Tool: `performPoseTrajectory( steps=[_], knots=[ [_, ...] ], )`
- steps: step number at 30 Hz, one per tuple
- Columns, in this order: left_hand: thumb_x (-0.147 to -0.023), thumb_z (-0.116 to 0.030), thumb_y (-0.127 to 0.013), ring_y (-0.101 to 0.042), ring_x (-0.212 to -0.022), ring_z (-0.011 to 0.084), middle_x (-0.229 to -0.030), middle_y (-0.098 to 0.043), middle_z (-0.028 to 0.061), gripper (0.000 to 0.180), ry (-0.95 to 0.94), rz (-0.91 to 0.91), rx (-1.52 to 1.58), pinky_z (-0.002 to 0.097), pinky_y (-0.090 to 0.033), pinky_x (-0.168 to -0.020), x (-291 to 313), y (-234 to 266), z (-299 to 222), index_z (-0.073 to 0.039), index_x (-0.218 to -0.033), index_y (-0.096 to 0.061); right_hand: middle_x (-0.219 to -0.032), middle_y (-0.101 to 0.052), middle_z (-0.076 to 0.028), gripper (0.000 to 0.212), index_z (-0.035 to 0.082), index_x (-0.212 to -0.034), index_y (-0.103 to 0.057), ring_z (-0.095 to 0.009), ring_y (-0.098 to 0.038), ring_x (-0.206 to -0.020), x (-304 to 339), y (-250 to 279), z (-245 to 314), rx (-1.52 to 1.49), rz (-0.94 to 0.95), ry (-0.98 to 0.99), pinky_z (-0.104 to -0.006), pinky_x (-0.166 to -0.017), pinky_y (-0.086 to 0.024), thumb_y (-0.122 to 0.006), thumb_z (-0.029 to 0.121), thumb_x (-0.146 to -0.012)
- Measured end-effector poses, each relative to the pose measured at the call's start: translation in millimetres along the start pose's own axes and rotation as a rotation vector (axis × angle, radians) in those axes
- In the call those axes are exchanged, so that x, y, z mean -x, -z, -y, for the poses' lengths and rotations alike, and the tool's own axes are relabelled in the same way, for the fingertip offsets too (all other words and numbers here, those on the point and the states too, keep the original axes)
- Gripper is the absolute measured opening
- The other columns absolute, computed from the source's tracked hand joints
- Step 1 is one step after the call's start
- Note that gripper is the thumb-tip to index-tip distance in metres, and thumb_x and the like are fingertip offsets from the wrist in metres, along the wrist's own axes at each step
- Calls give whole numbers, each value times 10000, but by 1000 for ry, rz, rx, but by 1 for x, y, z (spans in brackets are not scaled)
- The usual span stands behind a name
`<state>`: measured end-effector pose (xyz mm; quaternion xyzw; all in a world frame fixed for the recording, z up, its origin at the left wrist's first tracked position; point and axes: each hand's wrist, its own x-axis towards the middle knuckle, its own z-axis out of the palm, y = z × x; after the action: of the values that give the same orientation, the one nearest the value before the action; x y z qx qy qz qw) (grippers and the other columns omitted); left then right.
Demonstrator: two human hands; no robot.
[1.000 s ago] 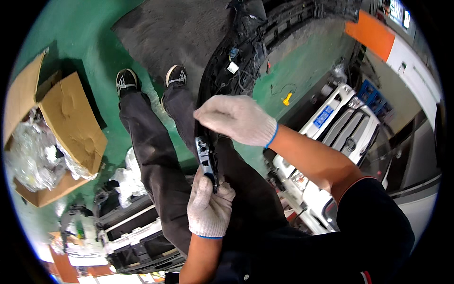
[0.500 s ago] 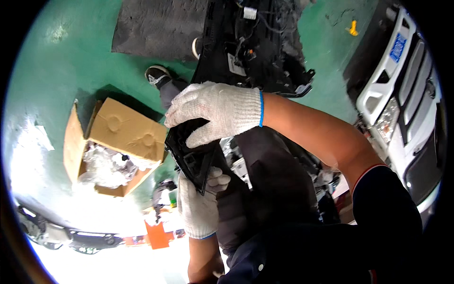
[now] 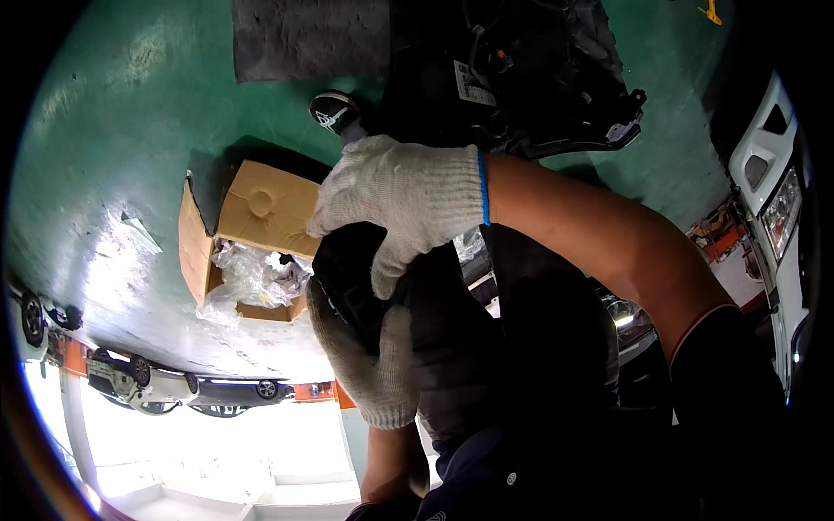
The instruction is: The person assembles a car bumper by attaching a small black plastic component to the main bumper assembly. They manipulate the parts by hand, aligning and snapping the component into place. The person then moves the assembled bumper and handles other car parts on the floor.
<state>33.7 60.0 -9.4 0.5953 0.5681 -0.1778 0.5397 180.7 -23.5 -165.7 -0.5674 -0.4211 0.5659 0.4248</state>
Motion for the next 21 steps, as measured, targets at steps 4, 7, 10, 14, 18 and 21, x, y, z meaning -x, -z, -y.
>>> performPoseTrajectory(
  steps=[4,7,10,14,18,21],
  knots=[
    [-883,-85,-727,-554,-1354,325,-1486,-515,245,863,-1,-35,-40,412,-485,-1126,0,-1,1,95,-1596,-276,-1221,-738,-41,900,93,-1334,-724,-231,-625,-1178,-7,0,5,-12,68,-29,-404,-1131,-427,-897,622,-627],
    [-887,-124,-741,-564,-1343,332,-1478,-518,244,872,51,-36,42,411,-501,-1110,-1,-4,-7,103,-1589,-276,-1065,-768,-112,819,82,-1244,-760,-290,-732,-1003,-12,-14,-8,3,-87,114,-415,-956,-563,-904,622,-646],
    [-903,-159,-745,-570,-1340,342,-1484,-516,250,863,95,-32,126,421,-507,-1107,-2,-4,-8,107,-1582,-284,-981,-769,-108,781,74,-1138,-773,-293,-751,-925,-18,-14,-8,24,-48,104,-423,-889,-592,-905,635,-612],
    [-918,-198,-746,-569,-1348,347,-1494,-515,259,853,9,-81,75,430,-500,-1121,-6,-5,-2,108,-1577,-299,-957,-767,-100,777,74,-1105,-760,-292,-754,-931,-26,-11,-4,-15,61,-1,-430,-878,-604,-903,646,-599],
    [-926,-214,-731,-556,-1363,352,-1498,-515,267,833,-2,-103,23,435,-487,-1135,-6,-4,0,109,-1573,-317,-1004,-765,-102,795,82,-1163,-750,-284,-749,-981,-31,-6,-1,-10,127,-61,-424,-889,-605,-918,622,-604],
    [-936,-215,-698,-541,-1376,354,-1509,-502,270,807,4,-107,-18,438,-474,-1146,-6,-2,-1,110,-1573,-324,-1055,-759,-100,796,87,-1207,-745,-281,-740,-1029,-30,-5,1,-48,117,-42,-417,-909,-600,-928,592,-618]
  ],
)
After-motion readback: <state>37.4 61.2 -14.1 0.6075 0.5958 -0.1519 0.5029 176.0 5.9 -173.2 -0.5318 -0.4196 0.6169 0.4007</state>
